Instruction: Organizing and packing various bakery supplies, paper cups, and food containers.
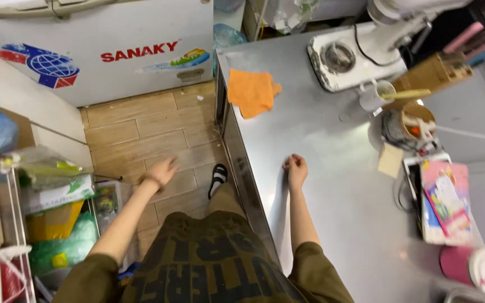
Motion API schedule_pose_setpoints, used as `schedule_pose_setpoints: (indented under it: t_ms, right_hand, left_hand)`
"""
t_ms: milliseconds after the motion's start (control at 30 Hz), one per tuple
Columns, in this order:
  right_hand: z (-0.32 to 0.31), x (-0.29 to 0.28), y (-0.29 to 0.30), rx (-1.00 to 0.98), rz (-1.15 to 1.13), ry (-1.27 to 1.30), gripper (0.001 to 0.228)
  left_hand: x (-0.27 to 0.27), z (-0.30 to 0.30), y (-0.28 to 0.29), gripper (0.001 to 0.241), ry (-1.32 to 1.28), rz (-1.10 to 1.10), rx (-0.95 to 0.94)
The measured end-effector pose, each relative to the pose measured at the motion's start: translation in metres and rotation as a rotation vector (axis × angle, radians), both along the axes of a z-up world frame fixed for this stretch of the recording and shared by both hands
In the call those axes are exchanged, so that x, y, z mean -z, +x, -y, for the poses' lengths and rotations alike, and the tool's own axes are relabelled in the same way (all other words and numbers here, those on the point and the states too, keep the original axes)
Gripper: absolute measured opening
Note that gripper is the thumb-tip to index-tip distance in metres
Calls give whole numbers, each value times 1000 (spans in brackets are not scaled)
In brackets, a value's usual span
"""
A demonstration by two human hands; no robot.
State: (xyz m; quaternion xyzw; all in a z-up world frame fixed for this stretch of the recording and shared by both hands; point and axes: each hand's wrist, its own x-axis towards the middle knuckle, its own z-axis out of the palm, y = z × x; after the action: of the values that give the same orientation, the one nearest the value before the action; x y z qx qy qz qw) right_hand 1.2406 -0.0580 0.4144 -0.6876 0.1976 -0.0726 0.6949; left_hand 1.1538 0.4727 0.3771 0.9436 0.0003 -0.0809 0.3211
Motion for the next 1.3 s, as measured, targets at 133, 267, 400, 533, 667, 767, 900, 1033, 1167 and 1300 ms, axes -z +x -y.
schedule_pose_setpoints:
  t_ms: [133,267,400,533,667,767,900,1033,1167,1300]
  right_hand:
    - [-57,-14,152,-70,4,-74,35]
    - [-116,-3,249,-338,131,-225,33]
    - [-96,-73,235,-386,38,-52,30]
    - [64,-66,198,-25,-156,-421,32]
    - [217,-27,188,596,-151,-765,30]
    - [271,-20,217,640,-139,-846,32]
    - [290,-49,267,605,-420,-916,36]
    - [290,-58,280,626,-464,-984,36]
    - [281,-73,269,562,-457,-929,34]
    - [268,-77,247,524,-396,-1090,26]
  left_hand:
    - [-85,110,166,47,-29,135,89]
    - [-157,215,290,69,44,406,267]
    - [-139,246,348,78,271,467,277]
    - [-112,249,383,53,71,483,348]
    - [-119,290,359,41,-180,496,426]
    - [-102,311,341,42,-157,460,554]
    - [-193,334,334,60,-23,381,645]
    - [-190,387,358,50,-210,343,825]
    - [-111,504,379,37,-214,359,991]
    - [-98,606,408,48,-59,71,914]
